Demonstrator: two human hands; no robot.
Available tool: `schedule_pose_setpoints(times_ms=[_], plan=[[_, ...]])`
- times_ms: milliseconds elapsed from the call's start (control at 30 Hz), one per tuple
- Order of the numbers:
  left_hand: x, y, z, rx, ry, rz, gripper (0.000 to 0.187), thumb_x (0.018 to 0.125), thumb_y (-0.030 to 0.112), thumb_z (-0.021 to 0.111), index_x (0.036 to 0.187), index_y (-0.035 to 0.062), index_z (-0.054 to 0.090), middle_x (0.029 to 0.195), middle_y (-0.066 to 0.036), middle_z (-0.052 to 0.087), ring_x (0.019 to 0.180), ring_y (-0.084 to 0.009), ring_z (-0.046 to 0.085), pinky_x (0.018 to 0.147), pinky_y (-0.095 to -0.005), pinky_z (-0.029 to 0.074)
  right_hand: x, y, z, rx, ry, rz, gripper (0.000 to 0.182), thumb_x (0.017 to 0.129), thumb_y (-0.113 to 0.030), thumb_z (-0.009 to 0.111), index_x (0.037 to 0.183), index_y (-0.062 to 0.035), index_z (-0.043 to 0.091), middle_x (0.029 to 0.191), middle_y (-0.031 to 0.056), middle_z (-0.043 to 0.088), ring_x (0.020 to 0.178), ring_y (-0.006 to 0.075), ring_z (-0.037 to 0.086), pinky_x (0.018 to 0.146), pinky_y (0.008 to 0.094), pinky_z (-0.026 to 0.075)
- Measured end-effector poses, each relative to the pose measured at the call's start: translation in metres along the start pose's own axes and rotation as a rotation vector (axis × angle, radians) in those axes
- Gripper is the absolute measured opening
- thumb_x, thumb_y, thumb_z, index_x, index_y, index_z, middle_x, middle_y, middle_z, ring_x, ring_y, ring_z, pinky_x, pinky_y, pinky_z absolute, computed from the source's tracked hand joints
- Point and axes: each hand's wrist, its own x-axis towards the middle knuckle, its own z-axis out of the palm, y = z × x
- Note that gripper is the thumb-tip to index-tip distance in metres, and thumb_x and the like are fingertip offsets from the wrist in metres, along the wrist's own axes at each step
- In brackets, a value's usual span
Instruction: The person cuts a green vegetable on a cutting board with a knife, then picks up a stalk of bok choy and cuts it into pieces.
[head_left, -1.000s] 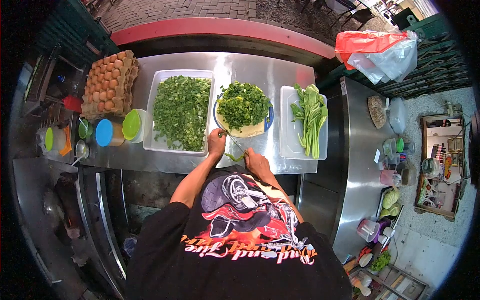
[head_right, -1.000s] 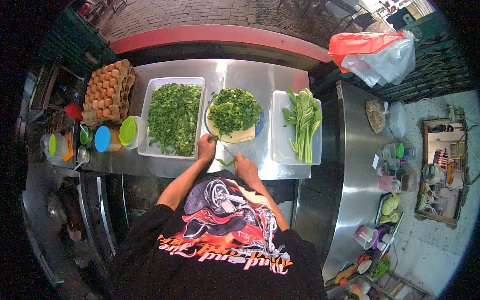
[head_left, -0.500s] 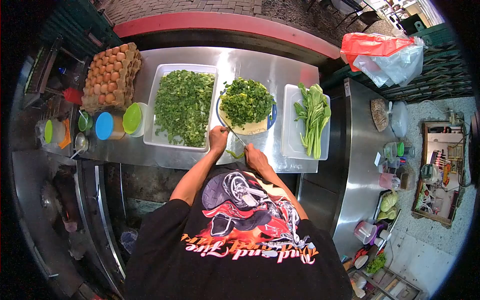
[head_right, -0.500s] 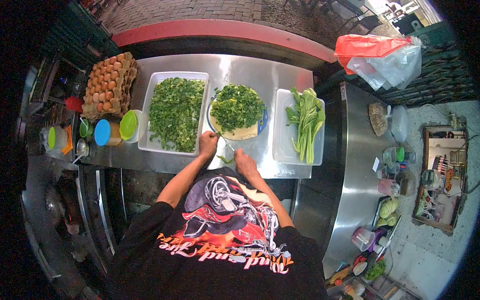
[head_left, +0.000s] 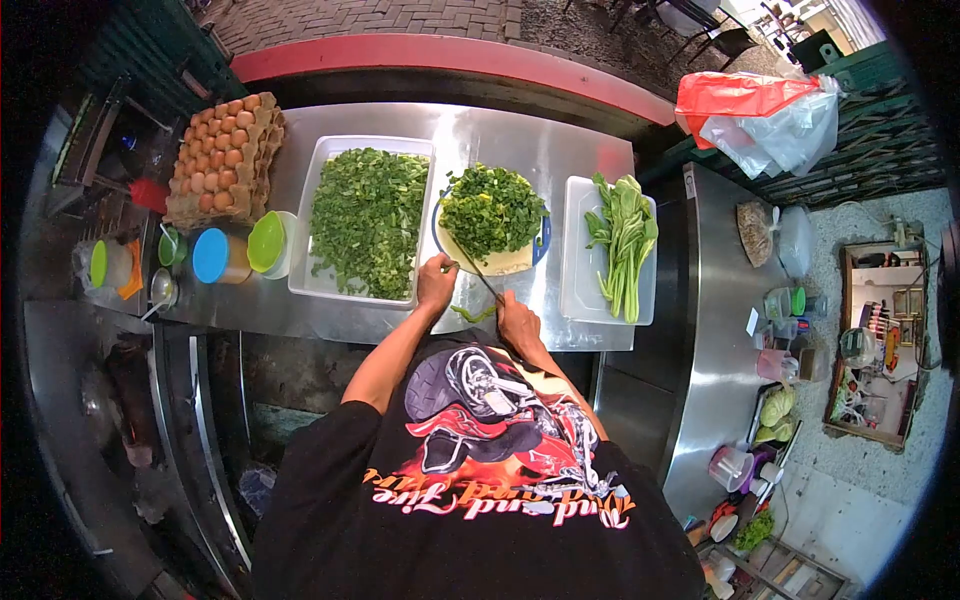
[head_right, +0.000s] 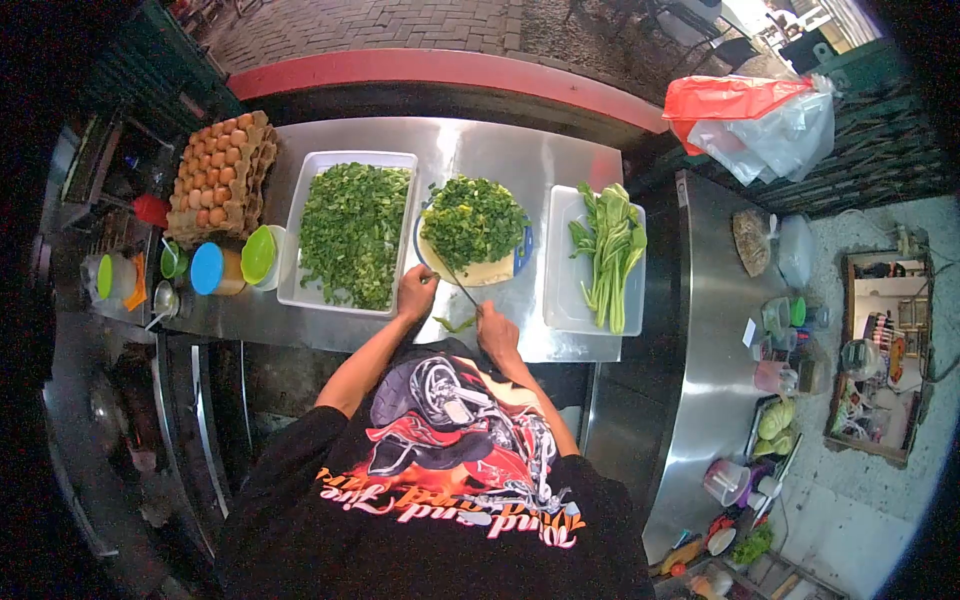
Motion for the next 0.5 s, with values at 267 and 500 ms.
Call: schedule_pose_setpoints(times_ms=[267,500], plan=[[-0.001,0.002,0.0,0.007,-0.011,-0.059,0.016,0.078,0.015,0.066,0.086,0.0025,0.063,0.089,-0.018,0.065,0.086,-0.0341,0.063,0.078,-0.0424,0.048,0.001,0.0,0.002,-0.022,0.13,0.008,0.022,0.094,-0.028,0.05,0.099,-0.0066,0.048,0.079,0.0236,0.065,0.073,0.0462,0.062,0.063,0.0559,0.045],[0.001,-0.011,0.007,0.005,-0.001,0.002,0.013,0.078,0.013,0.065,0.086,0.0035,0.063,0.089,-0.015,0.062,0.086,-0.0324,0.061,0.078,-0.0413,0.048,0.0,-0.008,-0.005,0.064,0.152,0.064,0.025,0.095,-0.031,0.048,0.097,-0.006,0.049,0.081,0.0236,0.065,0.076,0.0471,0.061,0.066,0.056,0.045]])
